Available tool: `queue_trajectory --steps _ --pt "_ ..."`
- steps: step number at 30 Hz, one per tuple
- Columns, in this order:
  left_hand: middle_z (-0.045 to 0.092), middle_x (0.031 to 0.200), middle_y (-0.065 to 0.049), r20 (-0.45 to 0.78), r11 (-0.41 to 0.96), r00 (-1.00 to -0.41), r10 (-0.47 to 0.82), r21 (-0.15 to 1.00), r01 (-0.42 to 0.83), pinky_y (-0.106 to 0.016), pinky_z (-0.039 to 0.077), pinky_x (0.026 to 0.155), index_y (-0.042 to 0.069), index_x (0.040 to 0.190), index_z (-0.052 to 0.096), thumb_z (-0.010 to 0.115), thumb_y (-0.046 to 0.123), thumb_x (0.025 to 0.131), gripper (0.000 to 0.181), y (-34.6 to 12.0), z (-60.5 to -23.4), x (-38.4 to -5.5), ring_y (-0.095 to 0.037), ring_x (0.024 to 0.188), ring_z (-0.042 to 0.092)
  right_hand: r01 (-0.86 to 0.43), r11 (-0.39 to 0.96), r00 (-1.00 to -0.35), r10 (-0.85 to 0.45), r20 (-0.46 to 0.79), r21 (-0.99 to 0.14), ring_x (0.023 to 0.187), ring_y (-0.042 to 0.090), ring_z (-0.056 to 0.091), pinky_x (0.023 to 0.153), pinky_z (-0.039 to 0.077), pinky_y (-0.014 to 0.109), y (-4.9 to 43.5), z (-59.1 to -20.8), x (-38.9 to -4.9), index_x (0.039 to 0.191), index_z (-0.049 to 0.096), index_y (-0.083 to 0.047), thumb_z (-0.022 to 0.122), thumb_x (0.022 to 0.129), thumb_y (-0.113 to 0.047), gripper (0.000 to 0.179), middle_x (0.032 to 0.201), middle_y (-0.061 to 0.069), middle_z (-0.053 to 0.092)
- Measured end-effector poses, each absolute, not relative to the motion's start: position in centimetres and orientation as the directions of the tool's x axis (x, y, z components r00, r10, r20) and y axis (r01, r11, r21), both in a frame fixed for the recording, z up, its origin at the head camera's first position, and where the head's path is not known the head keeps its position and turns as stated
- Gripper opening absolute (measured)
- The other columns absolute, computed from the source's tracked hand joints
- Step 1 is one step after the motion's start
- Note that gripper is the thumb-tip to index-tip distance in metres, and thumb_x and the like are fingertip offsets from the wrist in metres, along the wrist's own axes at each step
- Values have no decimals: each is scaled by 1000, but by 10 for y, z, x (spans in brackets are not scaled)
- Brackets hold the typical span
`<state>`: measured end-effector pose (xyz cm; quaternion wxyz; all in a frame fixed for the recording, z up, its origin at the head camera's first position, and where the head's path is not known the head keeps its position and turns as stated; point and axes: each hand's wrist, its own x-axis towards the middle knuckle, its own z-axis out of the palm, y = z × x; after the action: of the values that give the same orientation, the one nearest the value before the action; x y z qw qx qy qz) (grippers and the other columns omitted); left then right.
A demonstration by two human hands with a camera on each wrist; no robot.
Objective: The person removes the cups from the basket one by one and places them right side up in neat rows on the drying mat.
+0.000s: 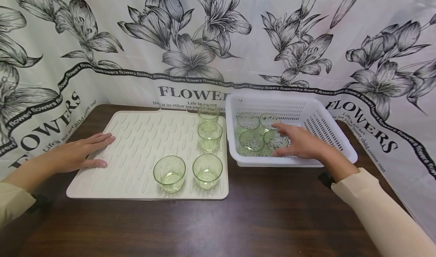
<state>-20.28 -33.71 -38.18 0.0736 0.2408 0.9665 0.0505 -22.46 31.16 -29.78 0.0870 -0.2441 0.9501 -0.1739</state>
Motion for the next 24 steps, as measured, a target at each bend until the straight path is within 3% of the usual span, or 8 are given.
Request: queue_trajectory --steps 12,24 --pt "31 158 -22 -127 877 -871 474 153 455 -66 38 99 5 154 36 65 59 88 89 -340 -383 -203 -48 142 30 -450 788 -856 -515 -49 -420 124 47 53 99 41 62 317 -299 -225 147 41 4 83 82 -31 86 138 30 53" --pt "30 159 -22 -146 885 -875 462 141 444 -67 37 99 6 154 35 64 62 87 92 -338 -382 -204 -48 142 29 -467 787 -857 -516 -15 -402 119 50 56 98 42 63 313 -268 -223 141 48 8 79 87 -28 72 137 30 54"
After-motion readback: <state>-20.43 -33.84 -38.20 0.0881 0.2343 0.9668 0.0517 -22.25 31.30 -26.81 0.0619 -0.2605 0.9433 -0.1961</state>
